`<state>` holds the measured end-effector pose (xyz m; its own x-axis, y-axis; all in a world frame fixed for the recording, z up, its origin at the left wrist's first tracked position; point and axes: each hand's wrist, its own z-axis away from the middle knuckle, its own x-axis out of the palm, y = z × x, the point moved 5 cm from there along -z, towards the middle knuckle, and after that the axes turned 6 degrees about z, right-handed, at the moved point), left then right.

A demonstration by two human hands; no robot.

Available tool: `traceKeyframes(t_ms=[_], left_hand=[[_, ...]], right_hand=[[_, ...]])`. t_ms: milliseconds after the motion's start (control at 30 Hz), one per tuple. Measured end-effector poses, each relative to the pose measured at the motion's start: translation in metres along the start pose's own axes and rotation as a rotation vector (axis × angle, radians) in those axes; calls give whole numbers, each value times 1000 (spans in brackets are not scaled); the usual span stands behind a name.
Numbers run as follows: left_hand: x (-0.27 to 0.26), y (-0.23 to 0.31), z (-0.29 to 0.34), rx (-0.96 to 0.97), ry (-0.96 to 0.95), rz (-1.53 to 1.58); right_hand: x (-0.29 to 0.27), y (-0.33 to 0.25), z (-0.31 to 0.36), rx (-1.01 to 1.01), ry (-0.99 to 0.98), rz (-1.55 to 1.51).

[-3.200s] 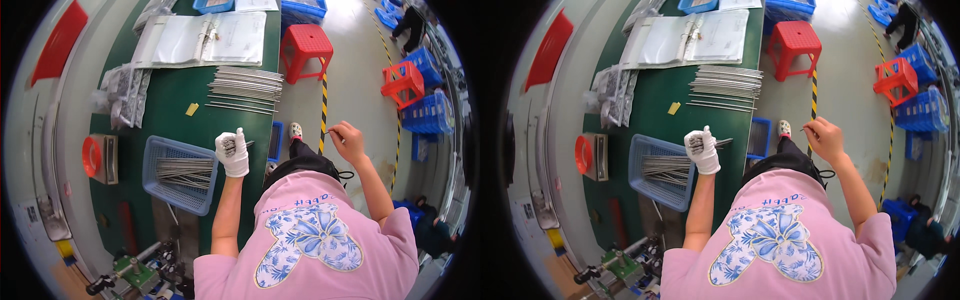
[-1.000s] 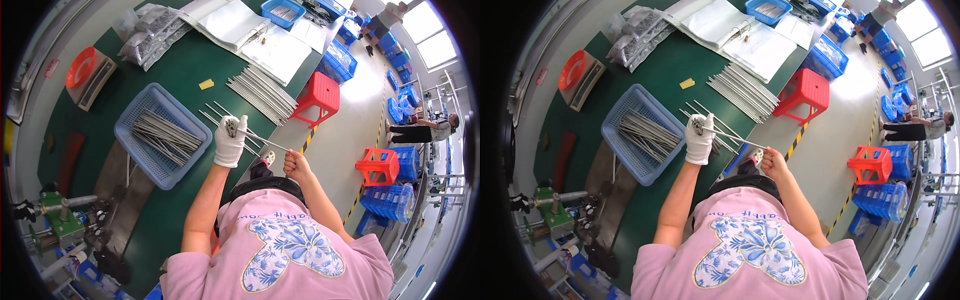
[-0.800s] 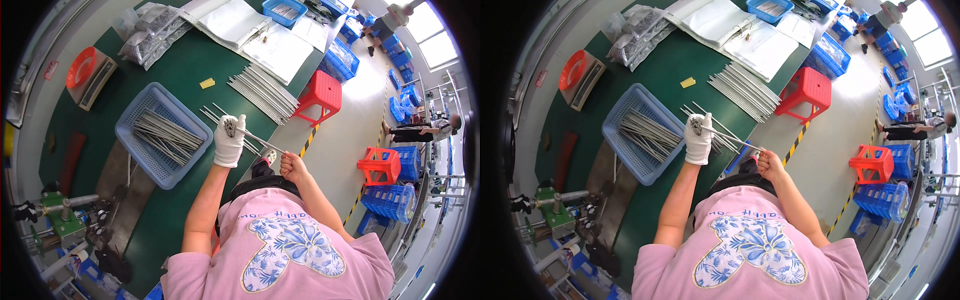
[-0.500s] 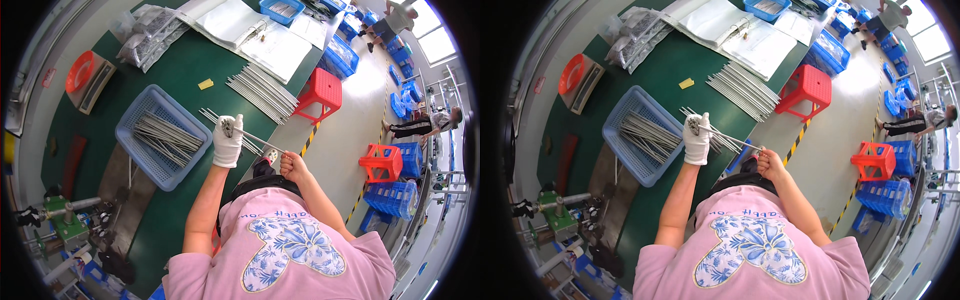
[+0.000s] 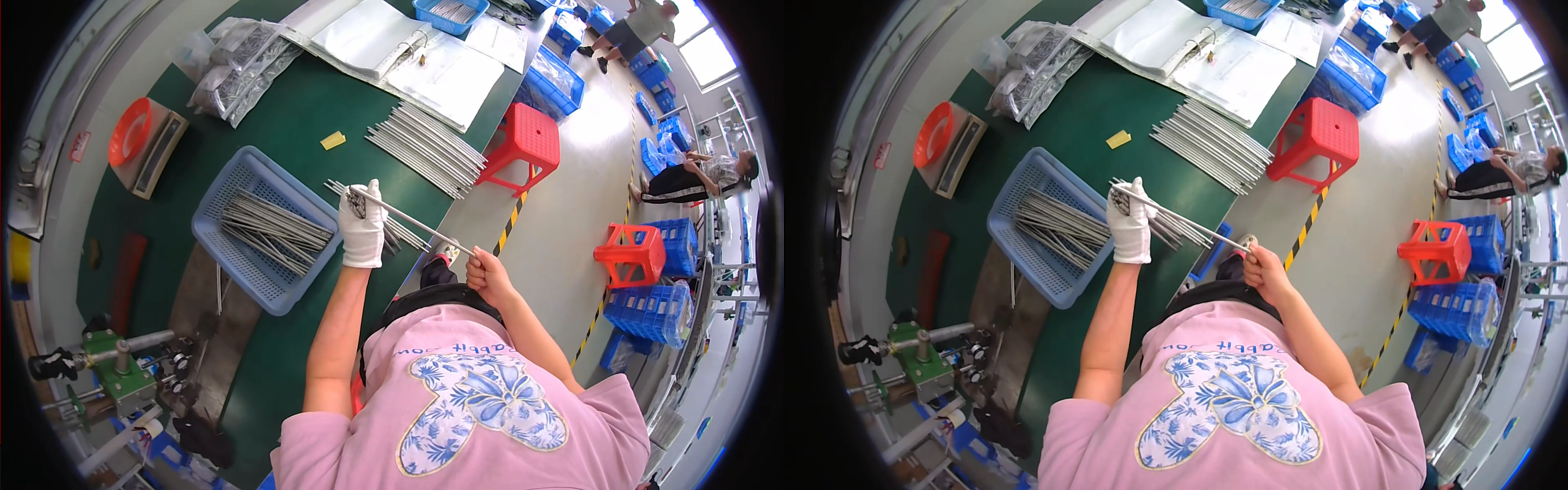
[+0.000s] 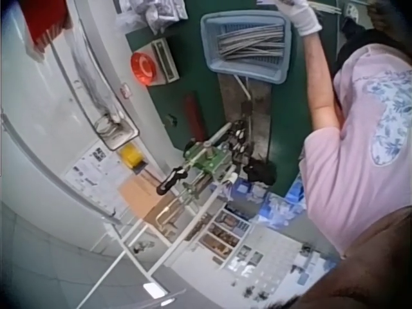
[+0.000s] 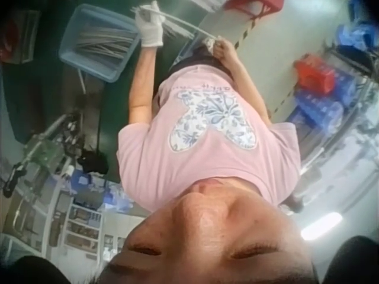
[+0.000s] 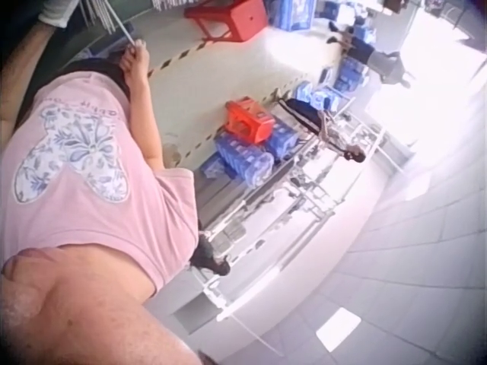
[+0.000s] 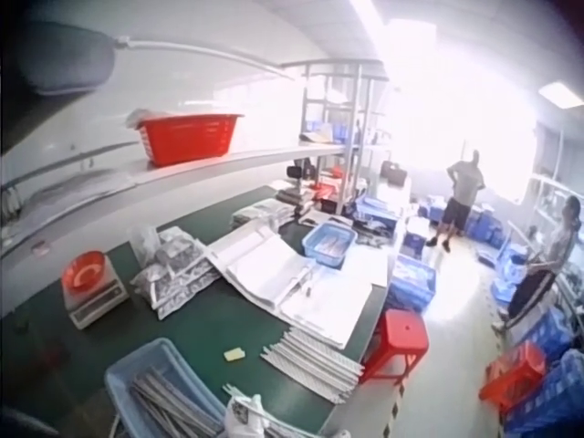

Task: Inspecting and sorting bundles of small metal rods on a factory workbench.

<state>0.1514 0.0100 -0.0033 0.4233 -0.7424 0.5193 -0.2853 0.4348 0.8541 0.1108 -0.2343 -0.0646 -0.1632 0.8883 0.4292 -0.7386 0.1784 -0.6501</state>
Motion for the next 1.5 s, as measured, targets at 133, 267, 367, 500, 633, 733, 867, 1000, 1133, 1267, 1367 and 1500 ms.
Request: traceKeyframes(t_ms=[133,267,367,500,633,733,867,1000,1133,1267,1367,1500], left_hand=[[-1,1,-1,15,-11,-35],[-1,2,-2,18,-7,-33],[-2,2,-2,17,14,-47],[-3,1,-4,18,30,-44],[-7,3,-7,26,37,-46],[-7,3,-8,12,47,-75],[-5,7,-8,25,49,-122],[-9,8,-11,75,49,-146],[-13,8,-12,102,54,-158],[-25,4,-18,107,60,-209],[-19,9,-16,89,39,-214],[-15,12,-17,92,41,-251]], right_hand=[[2,6,3,45,-6,-16],[4,11,7,64,-21,-47],[7,10,13,68,-50,-68],[15,0,30,-28,-234,-112],[27,-20,48,-87,-400,-76],[31,-26,52,-100,-456,-72],[35,-28,55,-106,-459,-93],[38,-26,60,-74,-494,-156],[40,-29,62,-86,-487,-113],[38,-37,63,-156,-351,187],[43,-46,68,-251,-292,312],[46,-53,71,-310,-220,529]])
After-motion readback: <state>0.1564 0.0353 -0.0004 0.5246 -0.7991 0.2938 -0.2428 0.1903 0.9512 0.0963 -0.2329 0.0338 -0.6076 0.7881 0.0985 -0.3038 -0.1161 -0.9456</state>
